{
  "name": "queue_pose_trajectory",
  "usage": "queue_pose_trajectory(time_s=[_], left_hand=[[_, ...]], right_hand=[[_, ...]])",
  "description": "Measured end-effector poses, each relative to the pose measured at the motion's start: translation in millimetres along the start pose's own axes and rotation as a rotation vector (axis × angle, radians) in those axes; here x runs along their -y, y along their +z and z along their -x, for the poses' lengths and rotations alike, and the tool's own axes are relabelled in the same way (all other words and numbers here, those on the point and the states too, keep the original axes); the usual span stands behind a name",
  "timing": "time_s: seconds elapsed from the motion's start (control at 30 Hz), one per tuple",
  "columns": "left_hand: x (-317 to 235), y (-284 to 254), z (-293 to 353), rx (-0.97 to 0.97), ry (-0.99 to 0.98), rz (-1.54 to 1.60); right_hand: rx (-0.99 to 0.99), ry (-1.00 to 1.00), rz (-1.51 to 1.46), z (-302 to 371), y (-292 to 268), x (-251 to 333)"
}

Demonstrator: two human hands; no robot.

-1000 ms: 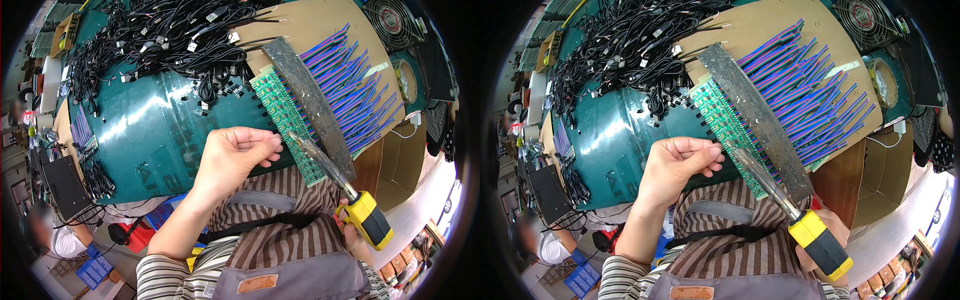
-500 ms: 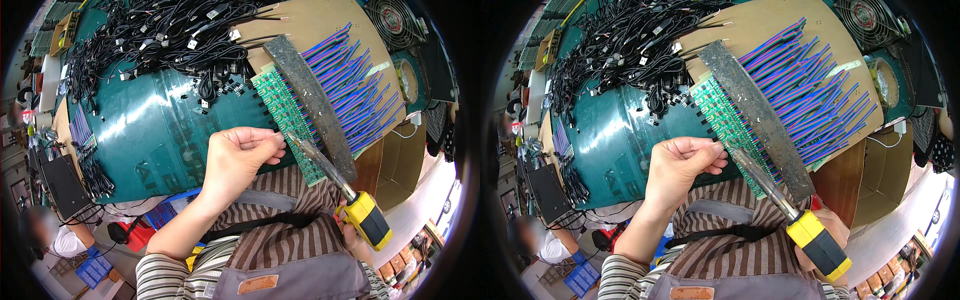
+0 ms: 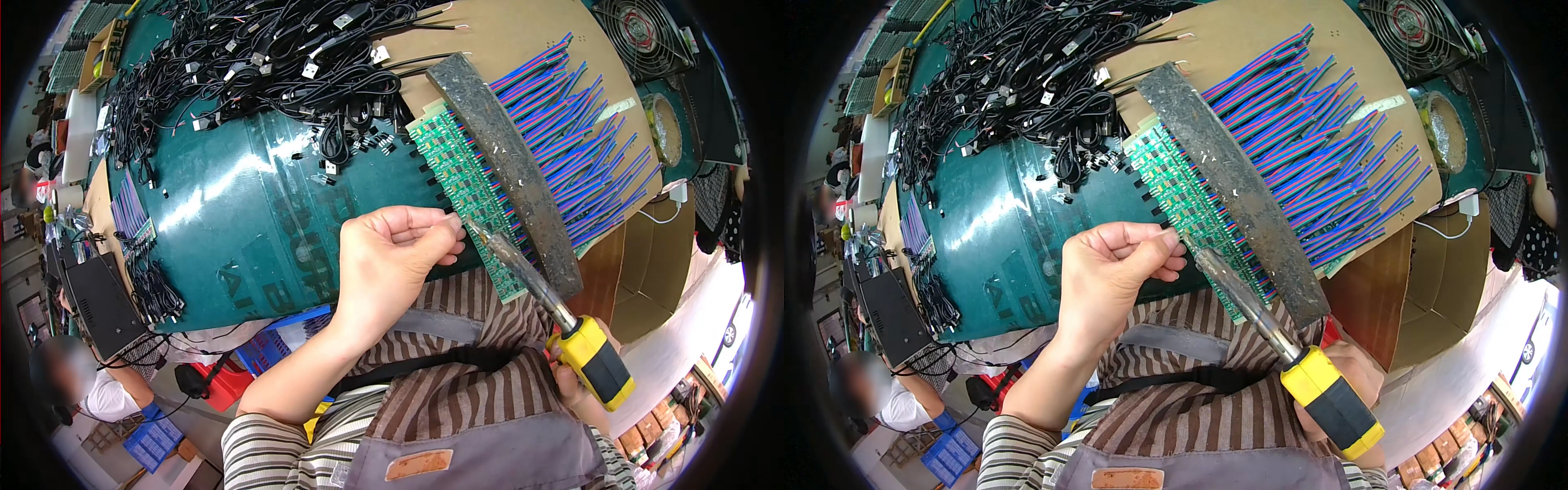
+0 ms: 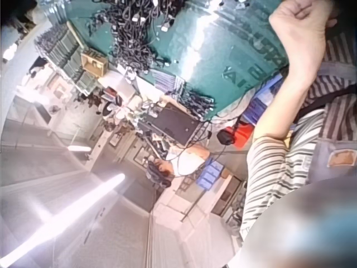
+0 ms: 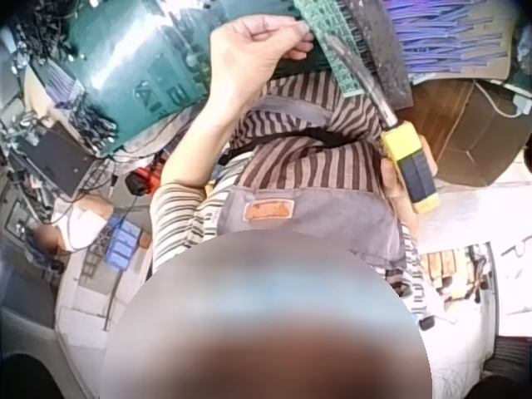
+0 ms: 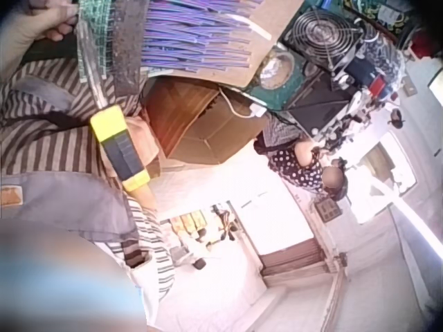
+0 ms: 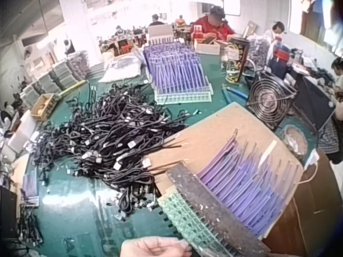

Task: The person solders wire leads to a series of small green circuit boards with a soldering iron and solder wire.

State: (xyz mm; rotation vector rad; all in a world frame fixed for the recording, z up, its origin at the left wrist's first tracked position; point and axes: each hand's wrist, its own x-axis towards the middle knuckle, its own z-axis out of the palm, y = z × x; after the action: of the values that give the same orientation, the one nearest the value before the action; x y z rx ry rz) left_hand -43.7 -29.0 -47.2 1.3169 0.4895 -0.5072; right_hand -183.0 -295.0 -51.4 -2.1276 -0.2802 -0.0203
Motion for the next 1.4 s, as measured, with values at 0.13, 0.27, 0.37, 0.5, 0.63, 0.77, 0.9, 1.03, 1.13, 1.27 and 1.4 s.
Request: queue_pose_trajectory(time_s=[0.13,0.27,0.37,0.5,0.63,0.77,0.9,1.03,1.13,1.27,1.4], left_hand=[[2.2,0.3,0.9,-0.015,0.021,0.008],[2.6,1.6,1.0,-0.012,0.025,0.001],[2.8,2.2,1.9,-0.02,0.032,-0.003],[2.7,0.8,0.6,-0.003,0.041,0.002],[3.8,1.3,1.2,-0.017,0.041,0.002],[6.3,1.5,1.9,-0.013,0.044,0.002],[4.3,-1.2,1.6,0.018,0.031,0.024],[-3.2,-13.1,1.8,0.063,0.009,-0.048],[-17.8,-33.0,5.2,-0.183,0.264,-0.618],[-24.6,-62.9,-15.3,-0.579,0.594,-0.986],[-36.5,-73.9,-22.2,-0.438,0.511,-0.968]], right_hand=[[-0.008,0.034,-0.074,-0.5,0.8,0.3],[-0.032,0.072,-0.086,7.2,-0.2,-0.6],[-0.047,0.098,-0.1,15.8,-0.5,-3.5],[-0.151,0.145,-0.14,29.5,3.1,-4.2],[-0.254,0.185,-0.191,40.2,9.3,-11.2],[-0.259,0.188,-0.161,43.7,7.6,-15.4],[-0.334,0.234,-0.139,34.3,12.0,-6.8],[-0.287,0.216,-0.16,45.0,7.2,-14.6],[-0.273,0.203,-0.165,53.0,9.8,-21.6],[-0.299,0.202,-0.101,37.5,9.1,-11.1],[-0.289,0.229,-0.07,33.8,2.7,-2.2]])
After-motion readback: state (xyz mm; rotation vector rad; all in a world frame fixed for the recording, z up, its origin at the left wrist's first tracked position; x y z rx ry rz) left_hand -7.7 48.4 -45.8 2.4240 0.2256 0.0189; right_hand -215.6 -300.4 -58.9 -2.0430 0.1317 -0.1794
